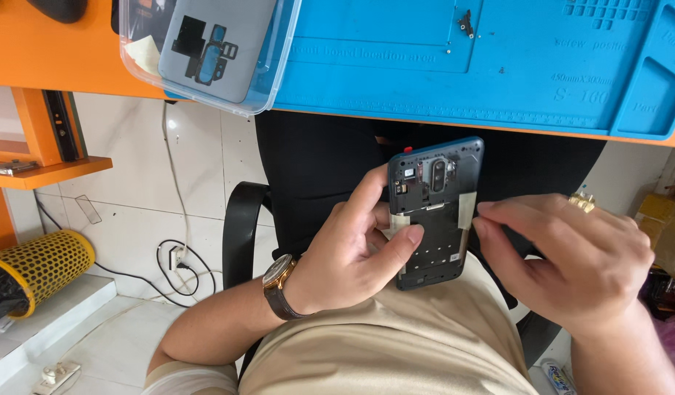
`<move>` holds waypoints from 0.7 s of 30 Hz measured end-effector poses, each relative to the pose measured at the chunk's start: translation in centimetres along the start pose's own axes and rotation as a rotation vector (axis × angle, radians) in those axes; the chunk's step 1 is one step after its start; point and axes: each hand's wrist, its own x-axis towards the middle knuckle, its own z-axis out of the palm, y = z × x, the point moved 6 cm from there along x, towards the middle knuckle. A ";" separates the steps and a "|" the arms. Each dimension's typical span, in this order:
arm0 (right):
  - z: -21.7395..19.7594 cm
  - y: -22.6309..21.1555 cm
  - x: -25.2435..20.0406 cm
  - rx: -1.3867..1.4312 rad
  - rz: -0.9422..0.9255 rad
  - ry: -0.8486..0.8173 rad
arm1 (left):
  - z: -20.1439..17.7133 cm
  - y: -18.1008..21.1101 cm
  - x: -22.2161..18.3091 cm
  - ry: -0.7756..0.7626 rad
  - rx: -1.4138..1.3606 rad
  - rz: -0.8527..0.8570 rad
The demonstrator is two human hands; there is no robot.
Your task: The person removes the back cover of a smartphone, detaches the battery connector, and places the battery into the chassis. They then reattach the back cover, peel off protective strips, and press the edges to secure it.
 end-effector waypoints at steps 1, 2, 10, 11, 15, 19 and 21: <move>0.1 1.0 -0.7 0.117 0.179 0.024 | 0.0 0.0 -0.1 0.001 0.020 -0.006; 0.4 1.0 -0.8 0.119 0.180 0.022 | 0.1 0.3 -0.2 0.002 0.019 -0.008; 1.2 1.5 -1.2 0.347 0.152 0.055 | -0.3 1.6 -0.4 -0.005 0.149 -0.016; 1.1 1.5 -1.1 0.347 0.153 0.054 | -0.4 1.7 -0.4 -0.006 0.149 -0.017; 1.0 1.2 -0.3 0.411 0.204 0.008 | -0.2 2.3 -0.8 -0.048 0.246 0.011; 1.3 1.1 -0.2 0.413 0.301 -0.103 | -0.1 2.6 -1.0 -0.055 0.281 0.016; 1.4 1.2 -0.8 0.406 0.263 -0.049 | -0.2 2.4 -0.9 -0.056 0.287 0.012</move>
